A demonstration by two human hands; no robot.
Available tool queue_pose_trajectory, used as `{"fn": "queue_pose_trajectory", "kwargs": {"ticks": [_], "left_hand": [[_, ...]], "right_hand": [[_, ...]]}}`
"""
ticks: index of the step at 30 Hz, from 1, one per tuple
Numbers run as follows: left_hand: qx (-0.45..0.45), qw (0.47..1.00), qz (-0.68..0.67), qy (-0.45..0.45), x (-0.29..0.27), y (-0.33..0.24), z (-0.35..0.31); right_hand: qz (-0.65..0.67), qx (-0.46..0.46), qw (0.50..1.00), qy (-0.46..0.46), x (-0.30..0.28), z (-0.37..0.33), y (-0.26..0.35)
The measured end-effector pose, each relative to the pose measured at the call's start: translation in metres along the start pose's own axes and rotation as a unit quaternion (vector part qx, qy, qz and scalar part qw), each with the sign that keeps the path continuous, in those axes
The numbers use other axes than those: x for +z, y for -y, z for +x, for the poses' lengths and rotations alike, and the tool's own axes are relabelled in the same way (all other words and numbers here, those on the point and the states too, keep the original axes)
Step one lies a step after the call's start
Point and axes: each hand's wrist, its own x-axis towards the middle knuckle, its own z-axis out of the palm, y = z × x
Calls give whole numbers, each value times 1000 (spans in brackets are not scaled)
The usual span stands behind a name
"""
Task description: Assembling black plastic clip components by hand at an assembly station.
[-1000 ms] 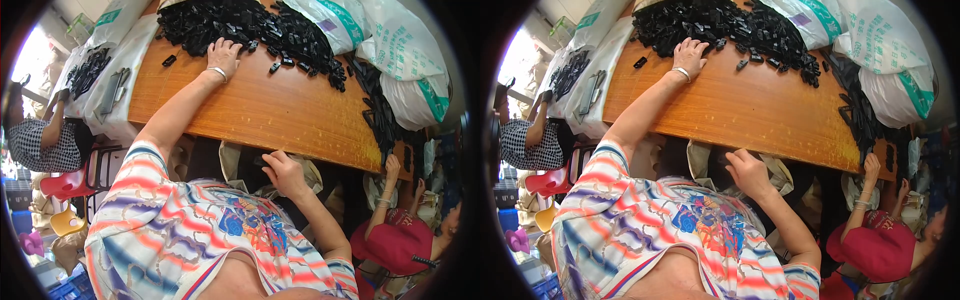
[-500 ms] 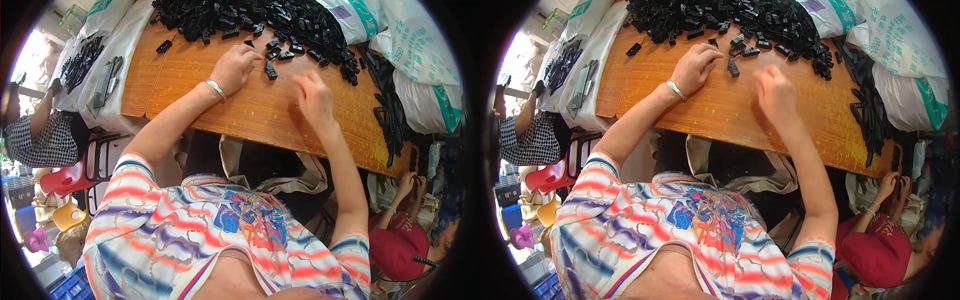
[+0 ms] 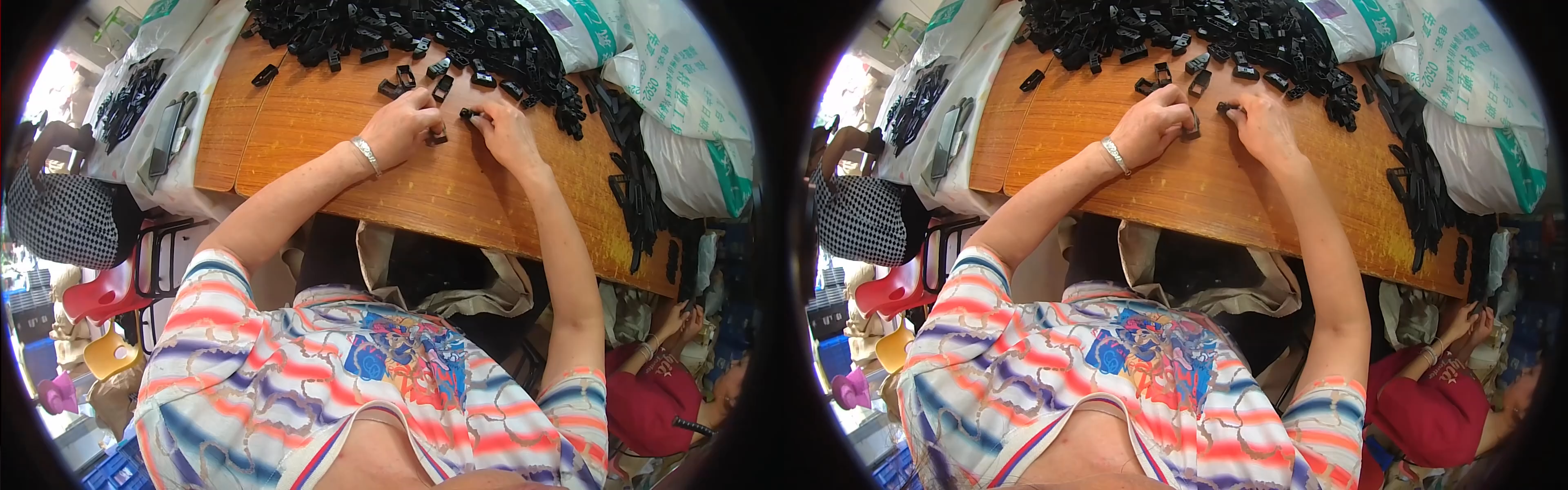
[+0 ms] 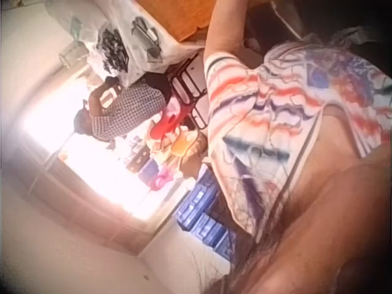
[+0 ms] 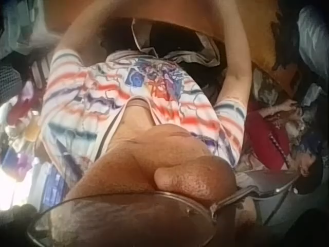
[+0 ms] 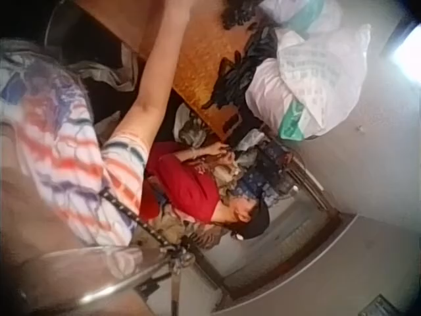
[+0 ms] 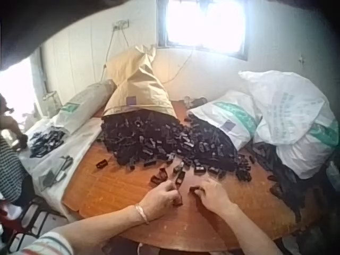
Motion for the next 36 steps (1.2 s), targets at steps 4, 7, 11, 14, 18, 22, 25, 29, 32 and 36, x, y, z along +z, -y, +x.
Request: {"fn": "queue_pose_trajectory", "kwargs": {"ticks": [4, 7, 11, 14, 18, 22, 25, 29, 32, 36], "left_hand": [[-46, 998, -34, 25, -3, 1, -5], [-33, 999, -11, 4, -4, 0, -1], [-62, 997, 30, -35, 3, -15, 6], [-112, 992, 57, -23, 10, -23, 9], [-104, 994, 36, -27, 22, -19, 6], [-89, 990, -106, 9, 11, -27, -2], [-96, 992, -77, 1, 3, -21, -11], [-125, 992, 3, 17, -1, -14, -16], [-147, 988, 18, 43, 0, -13, -15], [-125, 992, 2, 16, 3, -5, -18]], "right_hand": [[44, 19, 999, 2, -7, -22, 6], [91, 57, 994, -1, -10, -30, 11], [39, 29, 999, -9, -8, -36, 15], [18, 24, 999, -14, -6, -37, 18], [22, 17, 999, -26, -11, -39, 20], [107, 21, 992, -71, -12, -41, 29], [128, -13, 988, -89, -7, -40, 45], [103, -27, 992, -64, 5, -36, 59], [82, -43, 994, -60, 10, -31, 58], [49, -75, 994, -54, 9, -27, 61]]}}
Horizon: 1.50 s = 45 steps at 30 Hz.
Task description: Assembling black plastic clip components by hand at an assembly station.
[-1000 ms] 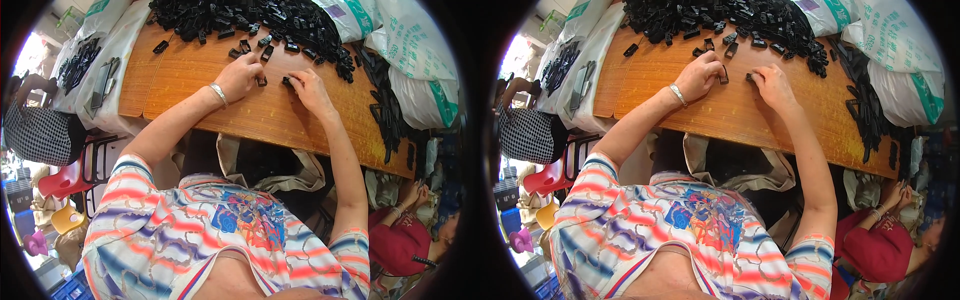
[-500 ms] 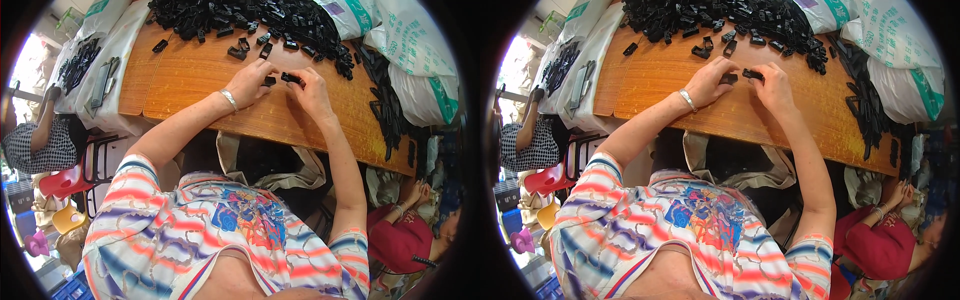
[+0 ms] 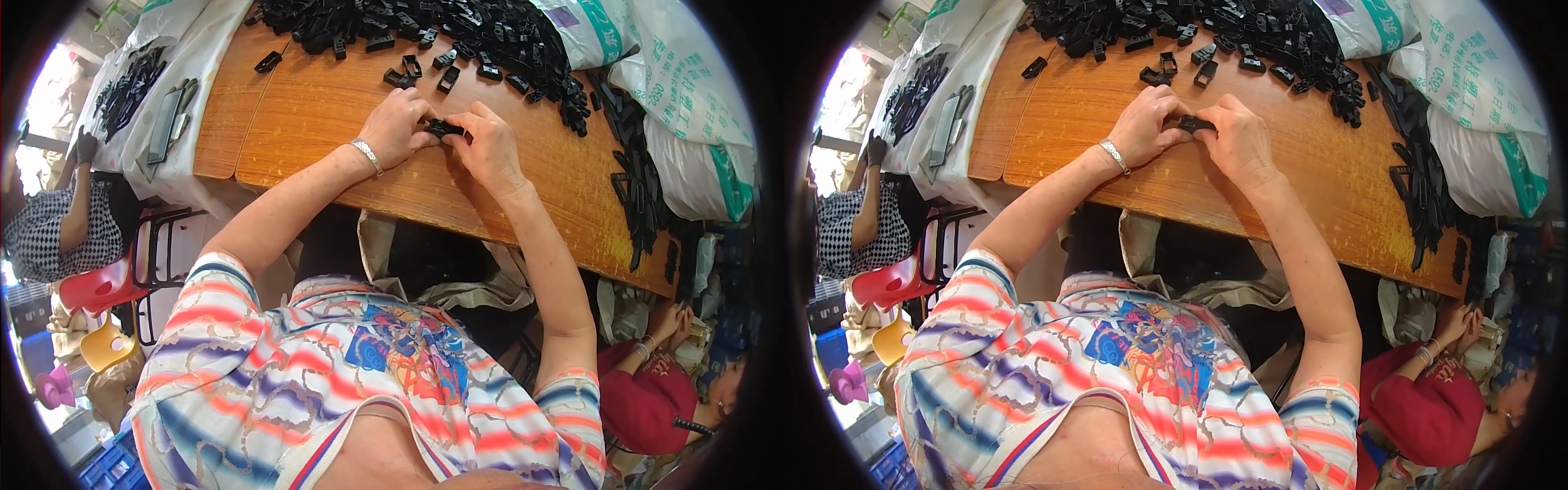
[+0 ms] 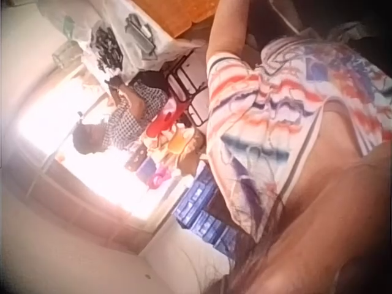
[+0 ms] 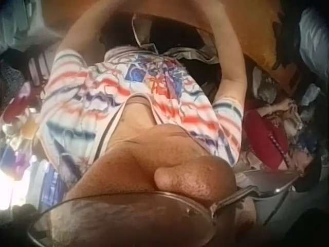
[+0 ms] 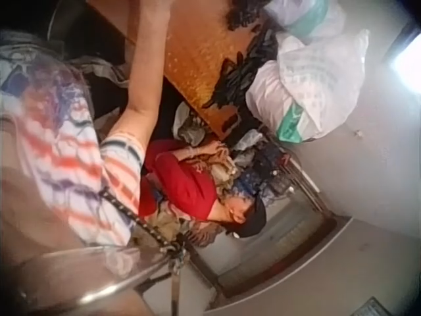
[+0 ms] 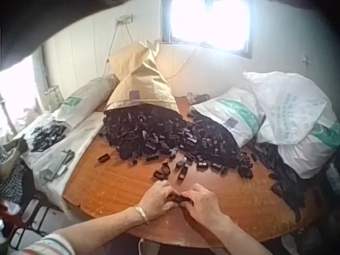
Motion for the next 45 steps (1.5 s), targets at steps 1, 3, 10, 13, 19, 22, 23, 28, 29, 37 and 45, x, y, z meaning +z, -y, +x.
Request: {"fn": "queue_pose_trajectory", "kwargs": {"ticks": [1, 3, 10, 13, 19, 22, 23, 28, 29, 37, 45], "left_hand": [[-3, 1000, -2, 1, 0, 0, 0], [-3, 1000, -5, 4, -1, 1, 1], [-5, 1000, -2, 18, -6, -5, 2], [-2, 988, -81, 133, -19, -5, 9], [33, 992, 93, -84, -46, 30, 12], [26, 985, 151, -76, -38, 53, 25], [-1, 987, 153, -41, -36, 54, 28], [-54, 993, 105, -1, -35, 40, 26], [-65, 995, 70, 4, -37, 33, 25], [163, 984, 54, -42, -15, 8, 9], [197, 979, 51, 4, -18, 6, 1]], "right_hand": [[1, 1, 1000, 3, -2, 0, 3], [-68, -3, 997, 47, -4, -1, 9], [-128, -97, 987, -27, 15, -20, 4], [-54, -17, 998, 34, -4, -36, 6], [23, -41, 998, 43, -28, -117, 75], [10, -64, 992, 110, -17, -137, 71], [12, -64, 990, 127, -16, -138, 68], [24, -47, 999, 4, -35, -82, 34], [16, -45, 999, -23, -37, -64, 17], [-125, 75, 987, -68, -10, 50, -88], [-106, 115, 988, -3, -1, 52, -90]]}}
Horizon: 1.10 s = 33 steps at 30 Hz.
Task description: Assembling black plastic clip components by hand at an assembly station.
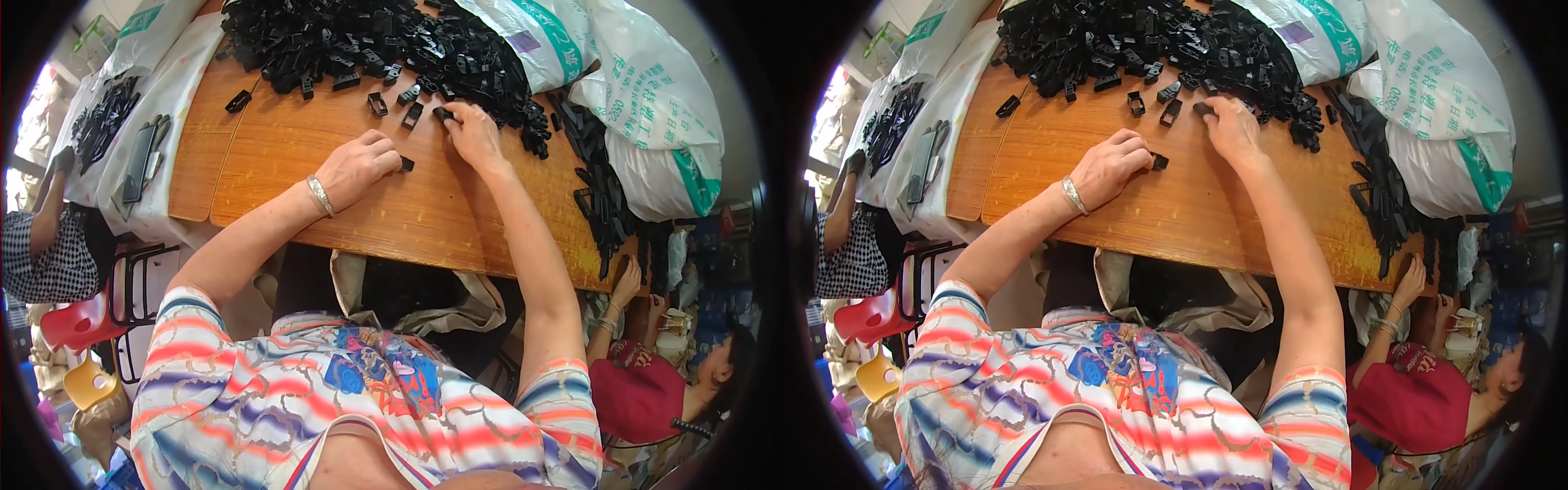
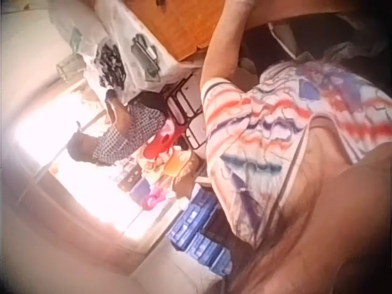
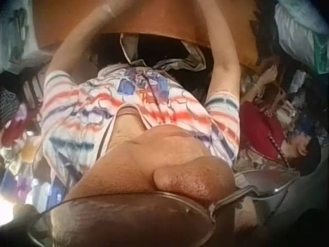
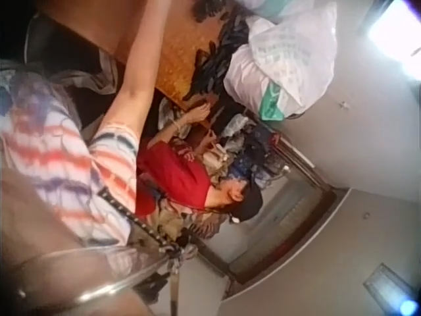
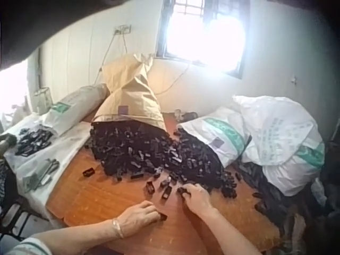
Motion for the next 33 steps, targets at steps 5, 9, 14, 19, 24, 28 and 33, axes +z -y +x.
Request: {"fn": "queue_pose_trajectory", "kwargs": {"ticks": [5, 9, 14, 19, 24, 28, 33], "left_hand": [[-24, 999, -27, -16, -2, -5, -5], [-114, 991, -58, -33, -4, -7, -6], [-160, 986, -39, -33, -3, 2, -5], [-167, 986, -25, -9, 4, 7, -4], [-157, 987, -21, -16, 4, 8, -7], [-166, 986, -31, -15, 5, 8, -5], [-170, 985, -34, -8, 5, 8, -6]], "right_hand": [[283, 225, 912, 195, -38, -30, 34], [273, 249, 914, 167, -36, -38, 25], [6, 28, 997, 65, -39, -52, 33], [-8, -43, 999, 3, -25, -58, 38], [89, -88, 992, -11, -23, -71, 87], [65, -104, 992, -2, -13, -70, 86], [-2, -134, 990, 49, -8, -69, 92]]}}
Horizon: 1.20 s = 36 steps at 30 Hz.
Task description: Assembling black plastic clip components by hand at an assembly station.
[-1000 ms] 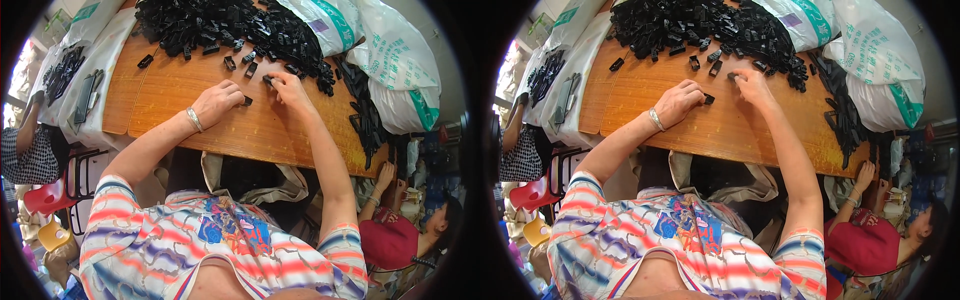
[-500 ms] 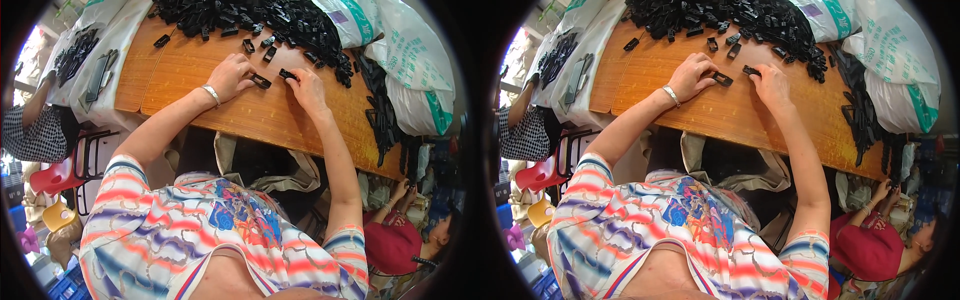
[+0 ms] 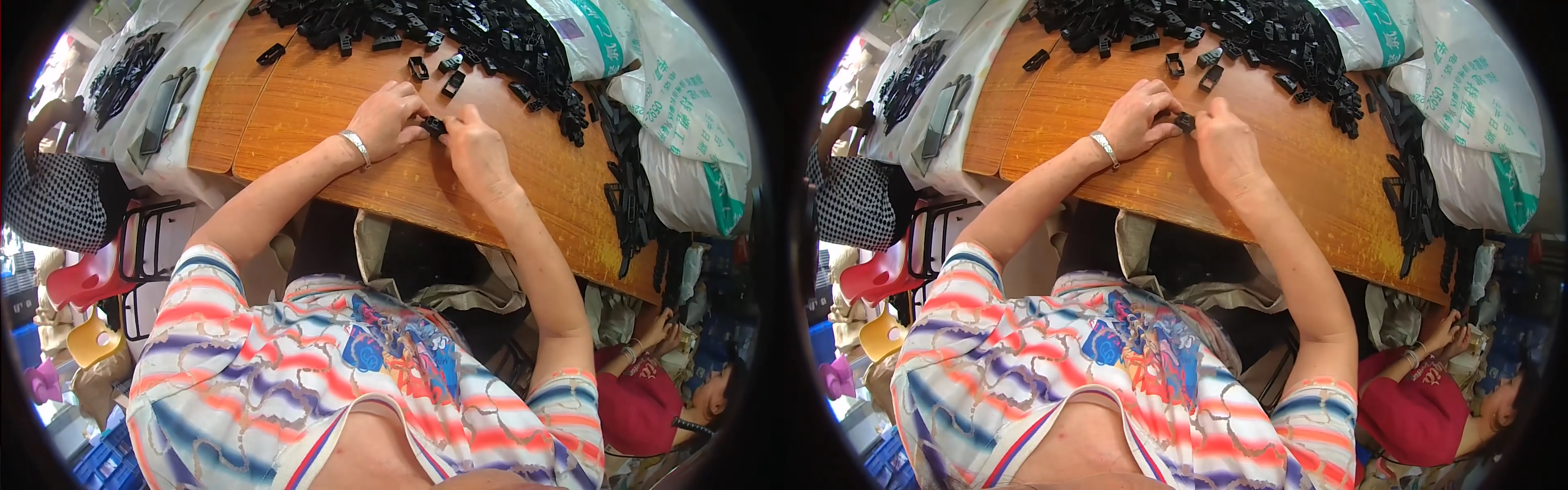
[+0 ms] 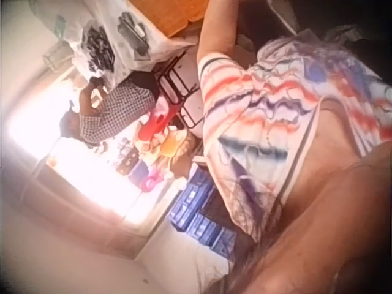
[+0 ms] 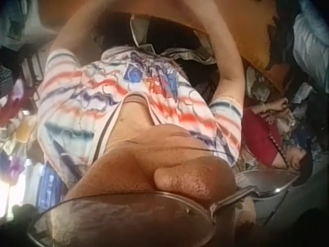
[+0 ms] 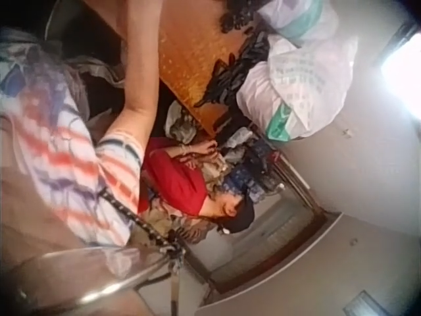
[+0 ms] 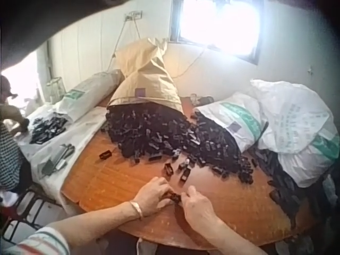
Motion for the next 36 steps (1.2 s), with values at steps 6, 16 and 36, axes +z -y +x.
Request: {"fn": "queue_pose_trajectory", "kwargs": {"ticks": [6, 16, 36], "left_hand": [[16, 1000, 9, -17, 2, -1, 1], [53, 994, 93, -16, -22, 34, 41], [59, 996, -29, 57, 13, -22, 25]], "right_hand": [[-208, -72, 975, 1, 21, -9, 4], [65, -6, 996, 68, -42, -108, 45], [-214, 119, 969, 32, -19, 63, -136]]}}
